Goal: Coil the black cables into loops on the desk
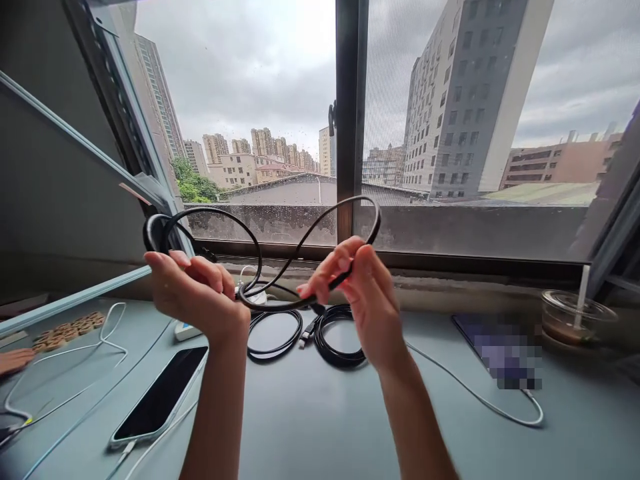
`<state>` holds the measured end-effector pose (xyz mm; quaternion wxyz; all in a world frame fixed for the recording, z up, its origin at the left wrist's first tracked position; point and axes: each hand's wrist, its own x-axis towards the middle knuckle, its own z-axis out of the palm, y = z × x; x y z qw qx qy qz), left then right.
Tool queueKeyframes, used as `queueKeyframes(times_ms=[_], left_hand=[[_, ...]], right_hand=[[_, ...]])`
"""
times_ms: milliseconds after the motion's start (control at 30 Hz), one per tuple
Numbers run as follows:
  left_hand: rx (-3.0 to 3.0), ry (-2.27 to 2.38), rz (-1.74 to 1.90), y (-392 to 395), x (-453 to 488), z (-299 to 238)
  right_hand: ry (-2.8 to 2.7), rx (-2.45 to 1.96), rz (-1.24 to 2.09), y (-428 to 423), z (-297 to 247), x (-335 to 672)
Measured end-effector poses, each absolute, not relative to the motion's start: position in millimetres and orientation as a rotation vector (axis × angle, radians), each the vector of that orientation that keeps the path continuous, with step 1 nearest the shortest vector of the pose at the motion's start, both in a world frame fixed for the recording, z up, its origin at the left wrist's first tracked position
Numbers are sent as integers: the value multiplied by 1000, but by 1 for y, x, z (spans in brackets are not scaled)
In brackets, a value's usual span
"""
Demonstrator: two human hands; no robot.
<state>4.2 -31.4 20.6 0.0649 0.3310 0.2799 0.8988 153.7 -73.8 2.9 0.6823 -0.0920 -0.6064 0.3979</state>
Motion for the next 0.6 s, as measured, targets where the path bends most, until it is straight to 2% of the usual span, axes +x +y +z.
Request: queueKeyframes(times_ms=[333, 600], left_hand=[[868, 841, 2875, -23, -18, 25], [877, 939, 2875, -18, -23, 22]], right_hand=[[-841, -484, 816, -74, 14, 209], [-821, -506, 774, -94, 16, 224]])
